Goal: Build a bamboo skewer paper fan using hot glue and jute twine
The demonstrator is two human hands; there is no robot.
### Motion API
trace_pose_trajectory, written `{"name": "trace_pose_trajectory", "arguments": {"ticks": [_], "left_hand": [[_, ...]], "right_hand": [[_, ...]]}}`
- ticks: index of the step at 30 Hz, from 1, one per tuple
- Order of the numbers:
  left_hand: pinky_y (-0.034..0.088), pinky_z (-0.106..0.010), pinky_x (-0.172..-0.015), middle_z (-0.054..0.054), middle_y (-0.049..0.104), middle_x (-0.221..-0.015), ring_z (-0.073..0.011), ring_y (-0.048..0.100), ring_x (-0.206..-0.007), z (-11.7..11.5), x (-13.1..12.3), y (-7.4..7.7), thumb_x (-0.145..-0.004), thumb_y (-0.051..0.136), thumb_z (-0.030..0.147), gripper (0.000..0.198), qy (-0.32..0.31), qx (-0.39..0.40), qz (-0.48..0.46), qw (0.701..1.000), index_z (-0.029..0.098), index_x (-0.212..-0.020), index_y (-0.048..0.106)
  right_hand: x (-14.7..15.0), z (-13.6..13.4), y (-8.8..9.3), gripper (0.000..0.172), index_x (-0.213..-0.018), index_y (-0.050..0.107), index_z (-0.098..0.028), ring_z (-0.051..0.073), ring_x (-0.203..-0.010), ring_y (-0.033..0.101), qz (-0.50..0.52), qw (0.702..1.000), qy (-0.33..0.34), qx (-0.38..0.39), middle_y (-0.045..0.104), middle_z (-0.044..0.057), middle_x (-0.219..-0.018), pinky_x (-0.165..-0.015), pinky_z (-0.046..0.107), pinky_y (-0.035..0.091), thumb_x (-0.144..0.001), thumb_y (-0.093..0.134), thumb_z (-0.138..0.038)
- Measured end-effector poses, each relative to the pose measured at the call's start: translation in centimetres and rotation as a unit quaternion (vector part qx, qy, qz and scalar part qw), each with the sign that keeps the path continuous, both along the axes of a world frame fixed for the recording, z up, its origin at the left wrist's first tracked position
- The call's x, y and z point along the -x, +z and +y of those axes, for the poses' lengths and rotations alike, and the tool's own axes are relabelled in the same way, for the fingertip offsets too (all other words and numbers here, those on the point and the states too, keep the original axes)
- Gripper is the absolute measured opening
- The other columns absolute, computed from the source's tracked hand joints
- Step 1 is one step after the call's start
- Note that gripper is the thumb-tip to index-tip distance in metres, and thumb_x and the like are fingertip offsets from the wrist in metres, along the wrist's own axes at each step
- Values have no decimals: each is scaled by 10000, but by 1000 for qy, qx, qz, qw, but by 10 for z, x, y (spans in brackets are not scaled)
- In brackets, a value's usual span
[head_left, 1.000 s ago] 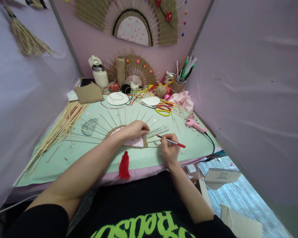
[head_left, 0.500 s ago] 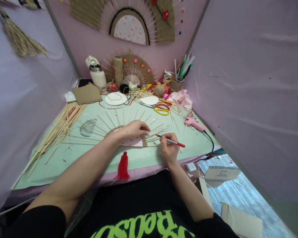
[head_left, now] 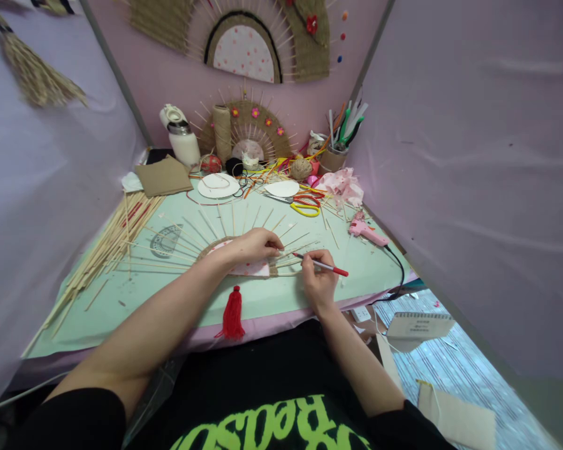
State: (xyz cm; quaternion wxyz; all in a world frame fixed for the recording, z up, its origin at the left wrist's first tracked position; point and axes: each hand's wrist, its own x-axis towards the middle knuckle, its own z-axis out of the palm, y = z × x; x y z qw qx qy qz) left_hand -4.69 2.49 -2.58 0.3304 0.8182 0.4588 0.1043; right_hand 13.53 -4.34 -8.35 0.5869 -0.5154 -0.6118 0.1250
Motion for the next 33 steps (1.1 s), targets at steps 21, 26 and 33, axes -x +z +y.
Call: {"name": "trace_pose_trajectory", "arguments": {"ticks": [21,26,33], "left_hand": [[420,-206,-678,-34,729,-911,-148,633,-795,1,1,-7,-790,583,274,254,-32,-38,7,999,177,-984,717],[431,-212,-707,-46,730,-944,-156,638,-828,0,1,-8,-791,587,277,252,-40,-38,2,998,171,-976,721],[475,-225,-744,-43,734,-944,-155,652,-810,2,3,0,-772,598,252,271,46,-2,-55,997,151,-993,716]], "right_hand": [[-1,1,-2,119,-740,536,-213,184,-713,540,7,1000,3,12,556,1,-688,-676,326,428,-844,523,-269],[-1,1,-2,124,-740,534,-214,184,-710,540,8,1000,7,11,551,0,-682,-672,326,430,-848,521,-273],[-1,1,-3,113,-739,534,-211,184,-713,543,11,1000,6,10,555,-1,-679,-673,326,432,-838,525,-263]]}}
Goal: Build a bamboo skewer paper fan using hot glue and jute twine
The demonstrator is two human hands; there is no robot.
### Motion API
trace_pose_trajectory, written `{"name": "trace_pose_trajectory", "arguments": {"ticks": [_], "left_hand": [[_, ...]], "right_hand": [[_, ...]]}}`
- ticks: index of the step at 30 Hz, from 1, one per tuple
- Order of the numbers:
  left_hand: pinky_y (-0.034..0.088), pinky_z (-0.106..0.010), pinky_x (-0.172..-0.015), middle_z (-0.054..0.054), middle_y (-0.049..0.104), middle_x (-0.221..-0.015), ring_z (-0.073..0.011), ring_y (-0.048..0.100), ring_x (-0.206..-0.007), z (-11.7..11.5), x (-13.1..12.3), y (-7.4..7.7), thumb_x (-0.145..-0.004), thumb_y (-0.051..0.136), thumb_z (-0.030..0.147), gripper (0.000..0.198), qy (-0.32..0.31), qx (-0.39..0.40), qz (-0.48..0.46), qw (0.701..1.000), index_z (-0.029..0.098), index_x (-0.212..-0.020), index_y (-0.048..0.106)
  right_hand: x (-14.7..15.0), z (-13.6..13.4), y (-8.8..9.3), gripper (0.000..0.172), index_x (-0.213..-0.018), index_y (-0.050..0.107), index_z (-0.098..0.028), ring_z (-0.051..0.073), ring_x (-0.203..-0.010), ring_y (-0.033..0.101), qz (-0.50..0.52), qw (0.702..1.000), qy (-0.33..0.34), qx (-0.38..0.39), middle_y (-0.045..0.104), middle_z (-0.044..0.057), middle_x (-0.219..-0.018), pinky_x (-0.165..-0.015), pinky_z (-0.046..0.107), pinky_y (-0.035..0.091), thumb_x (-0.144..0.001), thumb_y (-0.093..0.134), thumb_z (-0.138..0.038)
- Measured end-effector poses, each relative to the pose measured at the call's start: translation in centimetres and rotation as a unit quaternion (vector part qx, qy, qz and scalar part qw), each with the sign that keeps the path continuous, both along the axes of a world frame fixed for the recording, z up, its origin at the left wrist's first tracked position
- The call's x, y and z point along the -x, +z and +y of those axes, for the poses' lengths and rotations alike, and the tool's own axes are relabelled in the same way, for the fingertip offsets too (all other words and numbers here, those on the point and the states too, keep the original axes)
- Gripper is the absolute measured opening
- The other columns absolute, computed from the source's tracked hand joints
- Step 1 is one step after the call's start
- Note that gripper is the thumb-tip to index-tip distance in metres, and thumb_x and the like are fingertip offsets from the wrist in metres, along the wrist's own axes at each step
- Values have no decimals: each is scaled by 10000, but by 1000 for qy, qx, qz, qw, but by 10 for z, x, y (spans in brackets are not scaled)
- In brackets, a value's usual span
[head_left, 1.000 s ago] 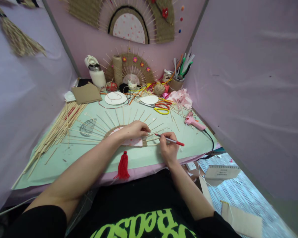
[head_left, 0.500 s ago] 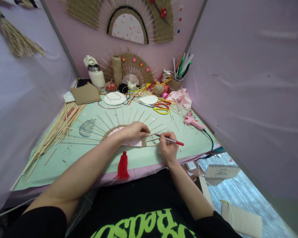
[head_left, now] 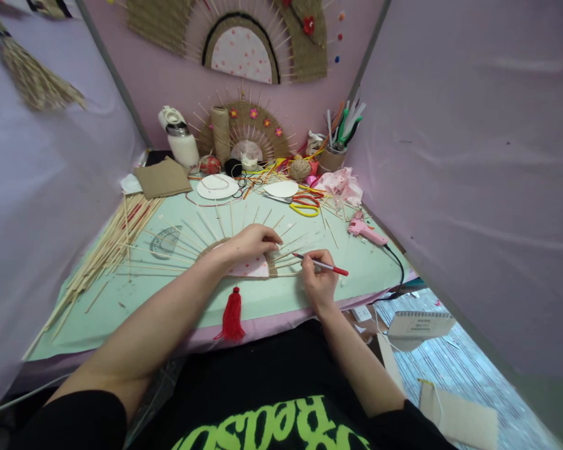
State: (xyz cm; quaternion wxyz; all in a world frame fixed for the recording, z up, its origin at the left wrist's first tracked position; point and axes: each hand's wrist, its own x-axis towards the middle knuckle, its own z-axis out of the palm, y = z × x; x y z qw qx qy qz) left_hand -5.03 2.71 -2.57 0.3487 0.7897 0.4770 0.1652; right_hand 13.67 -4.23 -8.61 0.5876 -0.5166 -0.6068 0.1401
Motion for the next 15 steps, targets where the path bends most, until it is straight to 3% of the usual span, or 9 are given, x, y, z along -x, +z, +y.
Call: {"name": "trace_pose_trajectory", "arguments": {"ticks": [4,15], "left_hand": [[486,-237,-770,-42,734,-957,-163,658,-835,2,3,1,-758,614,254,265,46,-1,15,999,156,-980,720],[478,-239,-754,-54,732,-945,-173,658,-836,-2,1,6,-763,597,240,261,37,-9,60,997,146,-972,721]], "right_hand": [[0,-1,1,110,-736,537,-211,185,-714,547,-4,1000,-2,9,561,-1,-673,-668,323,434,-831,525,-264],[1,-1,1,107,-743,542,-210,186,-710,548,-3,1000,1,14,567,5,-682,-664,328,436,-832,523,-265]]}}
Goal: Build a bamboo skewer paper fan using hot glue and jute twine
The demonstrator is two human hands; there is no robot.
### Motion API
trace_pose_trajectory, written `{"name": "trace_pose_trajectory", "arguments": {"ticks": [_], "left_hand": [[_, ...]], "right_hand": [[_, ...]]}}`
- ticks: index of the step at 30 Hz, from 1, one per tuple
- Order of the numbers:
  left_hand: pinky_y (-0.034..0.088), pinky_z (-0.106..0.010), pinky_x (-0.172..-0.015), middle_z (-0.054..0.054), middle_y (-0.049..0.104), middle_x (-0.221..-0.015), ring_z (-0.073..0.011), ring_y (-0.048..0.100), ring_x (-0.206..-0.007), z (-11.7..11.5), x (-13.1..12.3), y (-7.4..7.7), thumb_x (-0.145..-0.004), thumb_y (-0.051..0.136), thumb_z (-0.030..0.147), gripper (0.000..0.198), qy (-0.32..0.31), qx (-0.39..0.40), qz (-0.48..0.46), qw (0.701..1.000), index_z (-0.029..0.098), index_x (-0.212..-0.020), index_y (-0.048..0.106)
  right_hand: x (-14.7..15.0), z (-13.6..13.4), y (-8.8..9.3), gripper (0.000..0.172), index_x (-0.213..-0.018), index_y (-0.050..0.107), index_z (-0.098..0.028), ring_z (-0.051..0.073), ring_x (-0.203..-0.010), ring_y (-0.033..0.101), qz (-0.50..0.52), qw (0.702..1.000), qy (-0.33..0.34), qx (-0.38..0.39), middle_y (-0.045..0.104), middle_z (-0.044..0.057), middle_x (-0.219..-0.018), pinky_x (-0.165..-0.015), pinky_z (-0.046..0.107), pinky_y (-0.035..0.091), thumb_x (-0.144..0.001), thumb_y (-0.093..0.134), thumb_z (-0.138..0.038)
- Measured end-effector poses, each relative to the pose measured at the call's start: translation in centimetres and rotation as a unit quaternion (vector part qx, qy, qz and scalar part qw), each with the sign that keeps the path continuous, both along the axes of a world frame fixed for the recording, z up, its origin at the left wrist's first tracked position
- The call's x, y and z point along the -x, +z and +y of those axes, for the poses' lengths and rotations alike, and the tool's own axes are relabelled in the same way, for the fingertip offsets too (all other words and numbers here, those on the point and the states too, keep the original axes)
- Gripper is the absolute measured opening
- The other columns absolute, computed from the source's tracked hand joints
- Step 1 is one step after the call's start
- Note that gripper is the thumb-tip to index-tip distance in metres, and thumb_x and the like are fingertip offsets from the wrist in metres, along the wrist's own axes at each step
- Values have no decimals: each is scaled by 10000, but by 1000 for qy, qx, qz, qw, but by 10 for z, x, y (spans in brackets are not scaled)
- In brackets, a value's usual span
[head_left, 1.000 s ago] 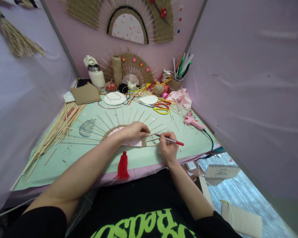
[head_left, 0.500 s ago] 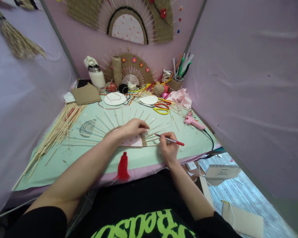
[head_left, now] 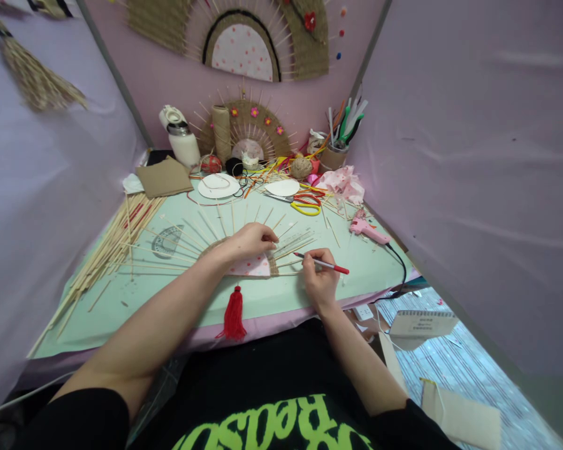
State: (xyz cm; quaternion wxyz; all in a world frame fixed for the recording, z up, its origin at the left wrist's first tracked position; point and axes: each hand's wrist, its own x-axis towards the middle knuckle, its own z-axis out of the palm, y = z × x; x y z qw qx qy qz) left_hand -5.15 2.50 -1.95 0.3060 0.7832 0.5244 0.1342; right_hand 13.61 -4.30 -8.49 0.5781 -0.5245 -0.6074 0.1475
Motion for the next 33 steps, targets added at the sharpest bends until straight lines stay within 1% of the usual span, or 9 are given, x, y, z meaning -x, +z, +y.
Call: {"name": "trace_pose_trajectory", "arguments": {"ticks": [7,15,24,33], "left_hand": [[477,-238,-770,-58,728,-964,-173,661,-843,-2,-2,-1,-770,597,241,261,-4,-3,10,1000,149,-988,709],[466,-231,-729,-55,729,-952,-171,655,-834,0,-1,-3,-772,584,256,262,-24,-15,31,999,160,-980,711],[455,-225,-730,-49,729,-939,-160,645,-815,-1,-3,-2,-773,582,254,256,-29,-18,49,998,168,-973,716],[447,-233,-717,-60,728,-920,-166,639,-802,0,-3,-3,-779,579,253,247,-41,-30,50,997,153,-955,721]], "right_hand": [[0,0,1,118,-734,537,-211,188,-713,544,-6,1000,1,1,556,0,-667,-674,329,432,-836,521,-266],[2,0,3,121,-731,530,-212,180,-690,536,-10,1000,-2,4,563,-1,-675,-659,321,420,-838,519,-265],[5,2,9,111,-720,556,-208,166,-667,543,-97,995,8,0,593,-9,-653,-709,324,393,-827,528,-224],[5,4,10,106,-720,554,-207,160,-635,548,-107,994,9,4,601,-14,-642,-695,313,386,-823,527,-214]]}}
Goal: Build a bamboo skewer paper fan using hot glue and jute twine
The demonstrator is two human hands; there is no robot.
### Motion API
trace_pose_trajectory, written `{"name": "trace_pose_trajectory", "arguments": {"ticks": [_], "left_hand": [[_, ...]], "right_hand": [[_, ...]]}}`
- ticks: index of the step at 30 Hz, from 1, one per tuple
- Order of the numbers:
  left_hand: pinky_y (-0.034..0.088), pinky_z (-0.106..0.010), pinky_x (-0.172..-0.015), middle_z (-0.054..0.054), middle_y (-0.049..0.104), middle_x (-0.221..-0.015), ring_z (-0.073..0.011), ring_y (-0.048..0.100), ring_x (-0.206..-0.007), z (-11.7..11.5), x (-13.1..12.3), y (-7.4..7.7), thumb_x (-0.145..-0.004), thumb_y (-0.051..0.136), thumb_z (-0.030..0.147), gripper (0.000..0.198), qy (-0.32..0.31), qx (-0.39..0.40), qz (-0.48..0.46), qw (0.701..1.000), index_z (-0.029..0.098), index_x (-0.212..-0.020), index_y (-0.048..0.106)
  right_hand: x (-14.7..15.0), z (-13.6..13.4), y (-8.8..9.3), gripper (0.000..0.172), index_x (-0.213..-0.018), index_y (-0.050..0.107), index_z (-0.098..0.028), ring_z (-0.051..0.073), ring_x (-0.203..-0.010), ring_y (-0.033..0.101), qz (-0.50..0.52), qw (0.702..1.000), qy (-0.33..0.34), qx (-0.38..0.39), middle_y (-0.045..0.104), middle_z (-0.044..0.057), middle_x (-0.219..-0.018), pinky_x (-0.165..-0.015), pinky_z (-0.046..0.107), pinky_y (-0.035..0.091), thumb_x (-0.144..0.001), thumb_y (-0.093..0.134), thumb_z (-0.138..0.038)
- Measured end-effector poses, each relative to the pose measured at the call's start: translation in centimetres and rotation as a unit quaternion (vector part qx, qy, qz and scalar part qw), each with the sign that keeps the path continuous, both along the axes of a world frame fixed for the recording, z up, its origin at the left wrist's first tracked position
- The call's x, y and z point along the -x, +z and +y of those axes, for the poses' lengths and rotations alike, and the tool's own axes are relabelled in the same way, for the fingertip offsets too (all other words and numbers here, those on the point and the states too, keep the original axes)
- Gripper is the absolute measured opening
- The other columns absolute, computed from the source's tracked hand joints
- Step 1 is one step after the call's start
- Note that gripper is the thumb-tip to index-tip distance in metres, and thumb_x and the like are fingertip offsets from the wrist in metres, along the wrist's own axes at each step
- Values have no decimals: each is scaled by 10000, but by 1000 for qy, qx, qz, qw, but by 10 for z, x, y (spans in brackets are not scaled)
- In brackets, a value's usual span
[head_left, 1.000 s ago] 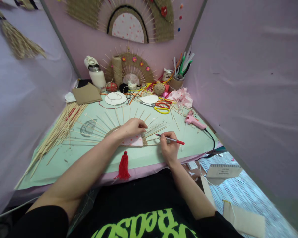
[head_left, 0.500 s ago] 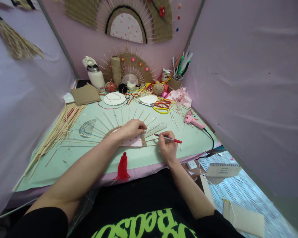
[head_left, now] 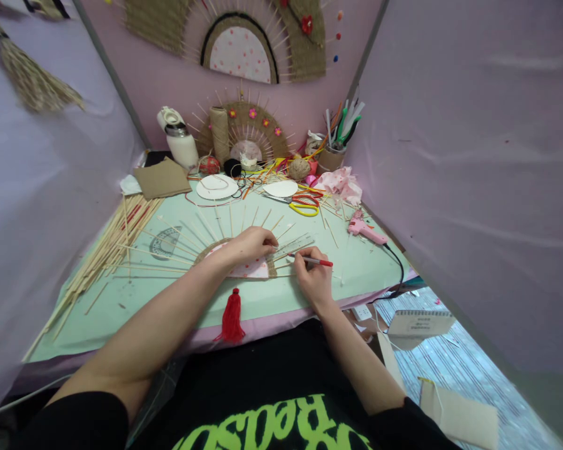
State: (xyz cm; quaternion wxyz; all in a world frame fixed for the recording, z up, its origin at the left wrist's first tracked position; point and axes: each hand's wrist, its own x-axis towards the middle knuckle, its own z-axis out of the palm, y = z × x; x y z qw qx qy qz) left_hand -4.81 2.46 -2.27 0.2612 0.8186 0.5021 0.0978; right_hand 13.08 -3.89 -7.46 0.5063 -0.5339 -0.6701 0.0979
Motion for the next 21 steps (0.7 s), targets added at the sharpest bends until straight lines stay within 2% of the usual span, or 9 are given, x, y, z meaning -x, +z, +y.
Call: {"name": "trace_pose_trajectory", "arguments": {"ticks": [21], "left_hand": [[425,-232,-681,-52,726,-900,-165,632,-794,1,1,-2,-781,575,274,234,-6,-2,4,1000,166,-928,722]], "right_hand": [[-1,3,-3,103,-736,558,-200,147,-594,543,-26,999,28,11,591,-22,-627,-673,301,374,-831,522,-212]]}}
